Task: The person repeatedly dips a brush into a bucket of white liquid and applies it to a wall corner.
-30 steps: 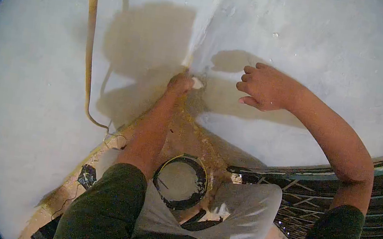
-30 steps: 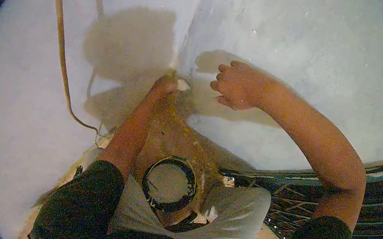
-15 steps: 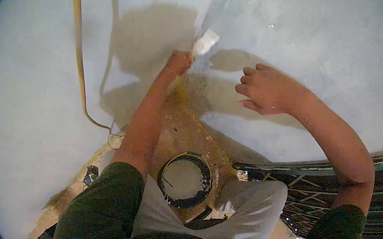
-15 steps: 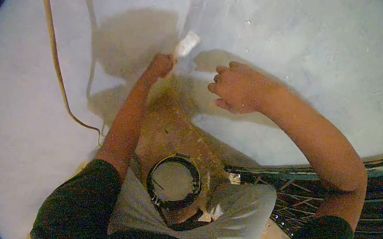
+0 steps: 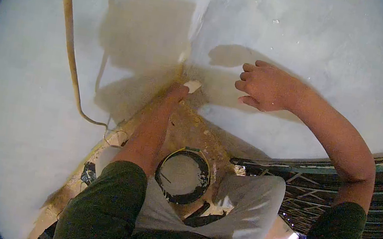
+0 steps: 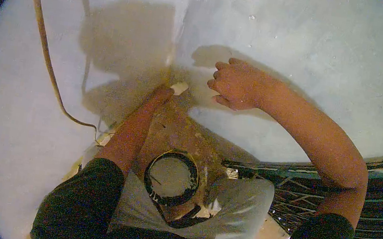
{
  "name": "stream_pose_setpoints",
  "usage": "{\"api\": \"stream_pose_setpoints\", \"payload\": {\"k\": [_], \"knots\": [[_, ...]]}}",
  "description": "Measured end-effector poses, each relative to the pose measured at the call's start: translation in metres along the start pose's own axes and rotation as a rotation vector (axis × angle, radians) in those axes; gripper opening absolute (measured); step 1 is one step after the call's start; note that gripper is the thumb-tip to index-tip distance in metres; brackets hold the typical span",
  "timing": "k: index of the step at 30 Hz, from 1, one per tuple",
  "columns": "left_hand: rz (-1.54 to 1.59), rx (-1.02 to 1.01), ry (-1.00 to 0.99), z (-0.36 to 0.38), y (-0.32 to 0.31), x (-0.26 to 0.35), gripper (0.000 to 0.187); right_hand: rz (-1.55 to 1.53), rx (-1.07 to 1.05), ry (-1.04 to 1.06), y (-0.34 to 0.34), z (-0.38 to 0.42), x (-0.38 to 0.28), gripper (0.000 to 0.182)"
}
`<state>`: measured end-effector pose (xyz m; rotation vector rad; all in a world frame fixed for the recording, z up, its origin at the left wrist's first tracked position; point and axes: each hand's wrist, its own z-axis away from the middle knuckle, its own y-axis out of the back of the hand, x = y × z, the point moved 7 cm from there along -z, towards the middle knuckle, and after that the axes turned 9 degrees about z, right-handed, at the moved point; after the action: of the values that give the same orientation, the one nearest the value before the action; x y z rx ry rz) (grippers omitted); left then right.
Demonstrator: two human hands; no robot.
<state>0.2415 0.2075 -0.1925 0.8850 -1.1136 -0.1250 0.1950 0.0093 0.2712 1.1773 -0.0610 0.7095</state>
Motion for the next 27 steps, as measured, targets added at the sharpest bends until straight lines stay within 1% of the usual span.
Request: {"api": "stream_pose_setpoints", "payload": {"k": [3, 5, 6, 8, 9, 11, 12, 14, 15, 17, 18, 20, 22, 24, 25, 27], "knots": [[0.204, 0.141, 0.287, 0.0, 0.029, 0.033, 0.03, -0.003, -0.027, -0.014, 0.003, 0.001, -0.004, 0.028], [0.174, 0.156, 0.102, 0.042, 0.112, 0.111, 0.025, -0.006, -0.02, -0.035, 0.005, 0.005, -0.006, 0.028], [0.162, 0.151, 0.099, 0.048, 0.131, 0.12, 0.025, -0.014, -0.009, -0.046, 0.007, 0.007, -0.007, 0.028], [-0.462, -0.019, -0.401, 0.056, 0.145, 0.163, 0.023, -0.03, 0.009, -0.064, 0.011, 0.013, -0.008, 0.027], [-0.474, -0.025, -0.403, 0.063, 0.156, 0.173, 0.023, -0.04, 0.02, -0.081, 0.013, 0.017, -0.009, 0.027], [0.404, 0.103, -0.054, 0.074, 0.196, 0.175, 0.027, -0.053, 0.042, -0.103, 0.017, 0.025, -0.009, 0.027], [0.392, 0.104, -0.056, 0.087, 0.212, 0.194, 0.027, -0.066, 0.037, -0.119, 0.018, 0.029, -0.01, 0.027], [0.89, 0.17, 0.025, 0.112, 0.24, 0.22, 0.032, -0.077, 0.042, -0.14, 0.022, 0.037, -0.013, 0.027], [0.881, 0.17, 0.021, 0.115, 0.246, 0.226, 0.032, -0.081, 0.024, -0.148, 0.022, 0.041, -0.014, 0.027], [1.011, 0.126, 0.024, 0.118, 0.252, 0.238, 0.036, -0.084, 0.01, -0.163, 0.021, 0.049, -0.013, 0.026], [1.005, 0.124, 0.02, 0.115, 0.249, 0.235, 0.036, -0.085, 0.018, -0.166, 0.02, 0.053, -0.012, 0.026], [0.802, 0.101, -0.024, 0.103, 0.233, 0.219, 0.036, -0.08, 0.029, -0.174, 0.021, 0.059, -0.011, 0.026], [0.588, 0.014, 0.029, 0.081, 0.194, 0.189, 0.025, -0.104, -0.02, -0.18, 0.018, 0.066, -0.01, 0.027], [0.107, -0.159, 0.01, 0.08, 0.167, 0.182, 0.024, -0.083, -0.002, -0.181, 0.015, 0.073, -0.01, 0.027], [0.101, -0.151, -0.004, 0.062, 0.131, 0.132, 0.024, -0.064, 0.009, -0.177, 0.017, 0.076, -0.014, 0.027], [-0.201, 0.224, -0.736, 0.015, 0.098, 0.086, 0.028, -0.056, -0.002, -0.186, 0.015, 0.084, -0.015, 0.027]]}}
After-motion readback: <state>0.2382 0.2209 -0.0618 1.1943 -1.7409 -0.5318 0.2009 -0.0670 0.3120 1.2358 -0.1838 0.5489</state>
